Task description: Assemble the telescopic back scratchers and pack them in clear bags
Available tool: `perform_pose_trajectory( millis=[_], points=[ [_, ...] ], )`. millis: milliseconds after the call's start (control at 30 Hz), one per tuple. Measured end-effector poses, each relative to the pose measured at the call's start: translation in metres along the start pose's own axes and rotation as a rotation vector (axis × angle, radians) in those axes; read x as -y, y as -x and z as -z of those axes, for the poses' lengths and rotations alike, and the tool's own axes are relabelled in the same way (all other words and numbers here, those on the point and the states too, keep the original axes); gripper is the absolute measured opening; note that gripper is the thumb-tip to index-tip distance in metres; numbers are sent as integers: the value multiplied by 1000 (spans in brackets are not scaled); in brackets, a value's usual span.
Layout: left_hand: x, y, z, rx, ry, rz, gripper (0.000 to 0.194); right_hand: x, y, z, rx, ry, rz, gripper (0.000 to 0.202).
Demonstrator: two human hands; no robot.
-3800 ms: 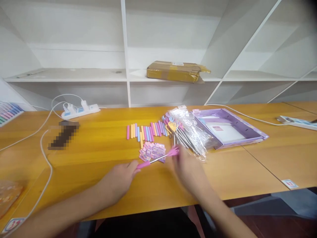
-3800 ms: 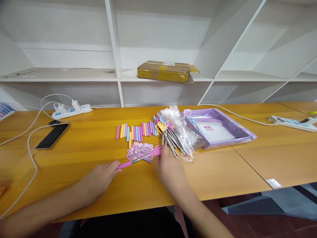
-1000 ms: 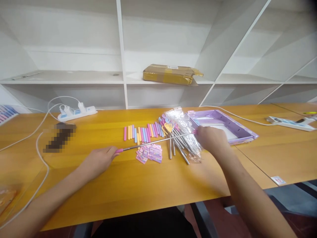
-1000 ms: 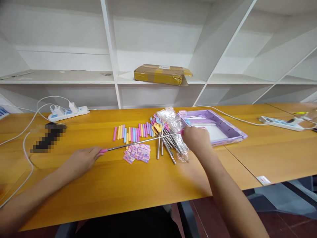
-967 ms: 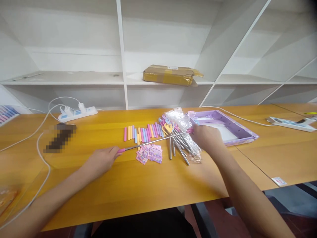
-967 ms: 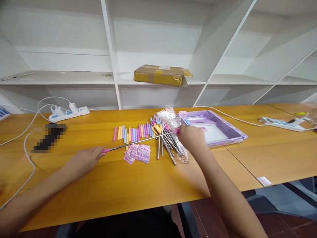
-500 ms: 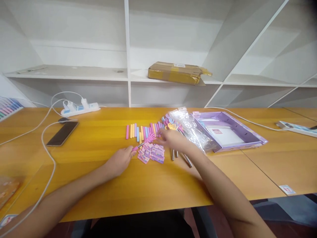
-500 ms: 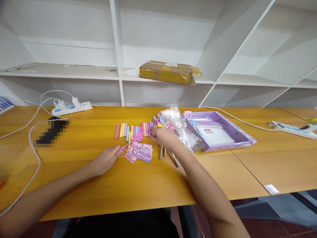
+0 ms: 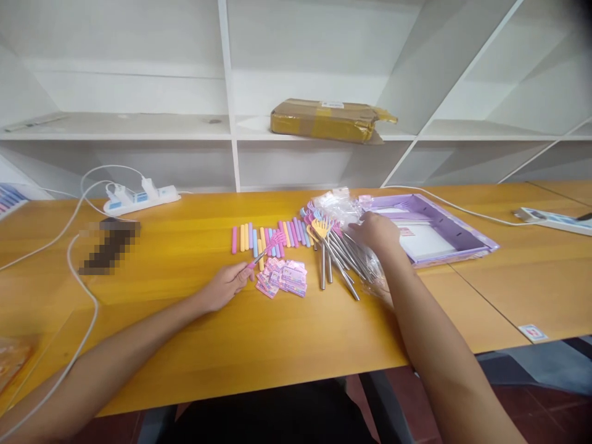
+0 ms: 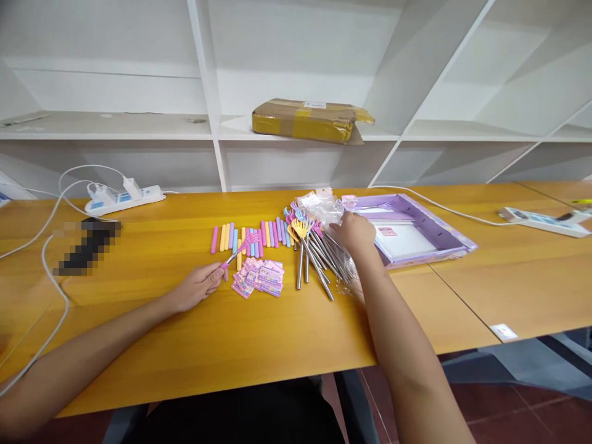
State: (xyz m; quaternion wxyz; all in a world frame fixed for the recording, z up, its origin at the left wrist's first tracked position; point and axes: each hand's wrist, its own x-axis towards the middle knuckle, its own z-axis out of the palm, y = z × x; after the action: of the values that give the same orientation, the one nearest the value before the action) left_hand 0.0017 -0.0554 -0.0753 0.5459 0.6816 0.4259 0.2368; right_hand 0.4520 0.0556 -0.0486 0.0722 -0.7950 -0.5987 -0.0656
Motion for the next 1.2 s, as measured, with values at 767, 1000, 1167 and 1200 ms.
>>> perform_pose_trajectory(
  millis=[767,1000,1167,1200],
  points=[
    [-17,7,-9,-195,-262,-272,39,131,97,42,468,-1679,239,36],
    [-19,17,-38,-90,-153,-200,44,163,145,35,699,-1912,208,34],
    [-15,19,-42,-95,-99,-223,26,163,153,33,719,-1975,203,37],
    [-15,18,-41,-102,-78,-232,26,165,155,31,733,-1966,208,40]
  ],
)
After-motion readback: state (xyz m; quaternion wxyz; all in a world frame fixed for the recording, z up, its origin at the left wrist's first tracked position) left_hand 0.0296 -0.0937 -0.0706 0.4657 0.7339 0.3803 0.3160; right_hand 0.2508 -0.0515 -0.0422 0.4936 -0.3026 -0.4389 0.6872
